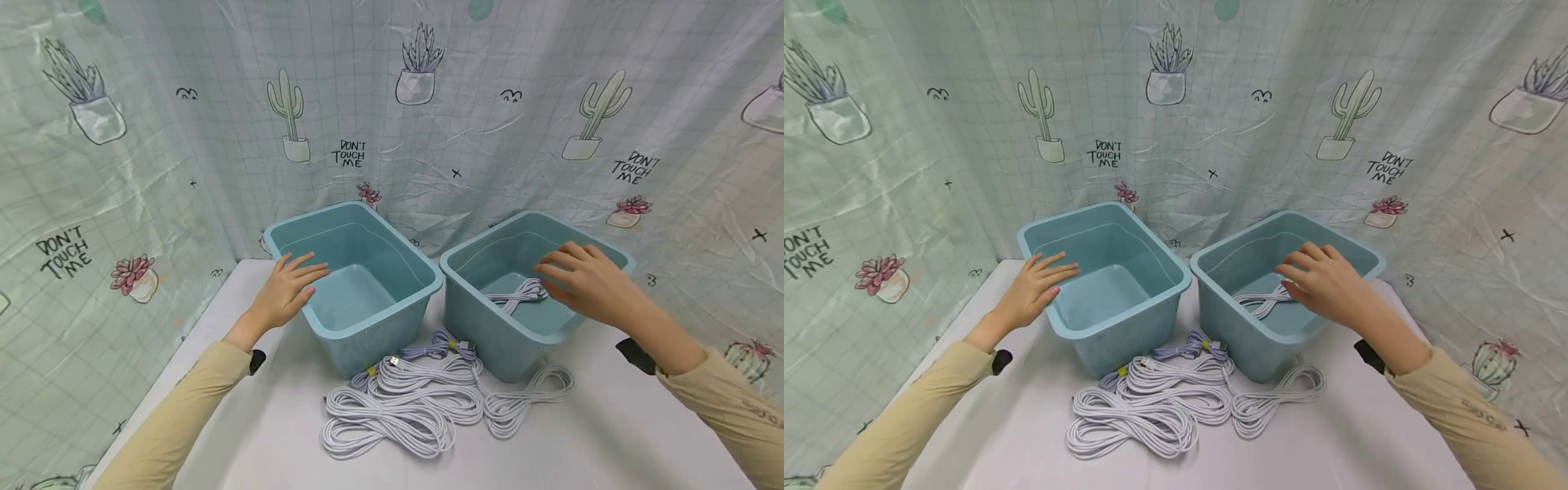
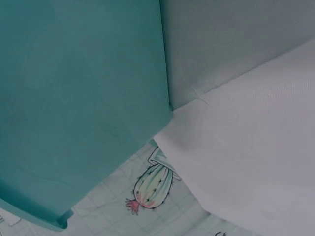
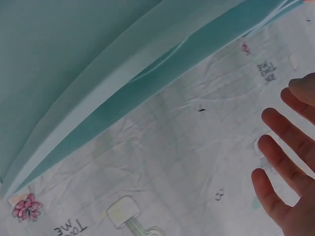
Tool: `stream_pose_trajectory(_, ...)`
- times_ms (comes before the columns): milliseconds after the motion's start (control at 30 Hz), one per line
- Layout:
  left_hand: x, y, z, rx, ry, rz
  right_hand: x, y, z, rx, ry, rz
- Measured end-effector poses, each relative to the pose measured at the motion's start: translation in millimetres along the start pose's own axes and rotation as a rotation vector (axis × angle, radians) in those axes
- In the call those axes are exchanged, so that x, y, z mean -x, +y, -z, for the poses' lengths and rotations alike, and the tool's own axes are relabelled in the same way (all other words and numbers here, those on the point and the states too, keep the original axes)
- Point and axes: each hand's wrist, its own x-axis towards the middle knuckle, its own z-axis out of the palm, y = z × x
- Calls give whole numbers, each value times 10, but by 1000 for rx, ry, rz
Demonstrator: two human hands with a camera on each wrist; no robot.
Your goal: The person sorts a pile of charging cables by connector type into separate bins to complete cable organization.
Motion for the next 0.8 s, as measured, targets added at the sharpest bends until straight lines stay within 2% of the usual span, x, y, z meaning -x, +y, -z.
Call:
stream_pose_trajectory(133, -2, 3, 7, 3, 3, -2, -48, -131, 9, -22, 28, -12)
stream_pose_trajectory(433, -1, 10, 18, -6, 1, 2, -133, -464, 11, -57, 35, -41)
stream_pose_trajectory(800, 0, 8, 9, 0, -2, 4, -130, -894, -132, -58, 27, -36)
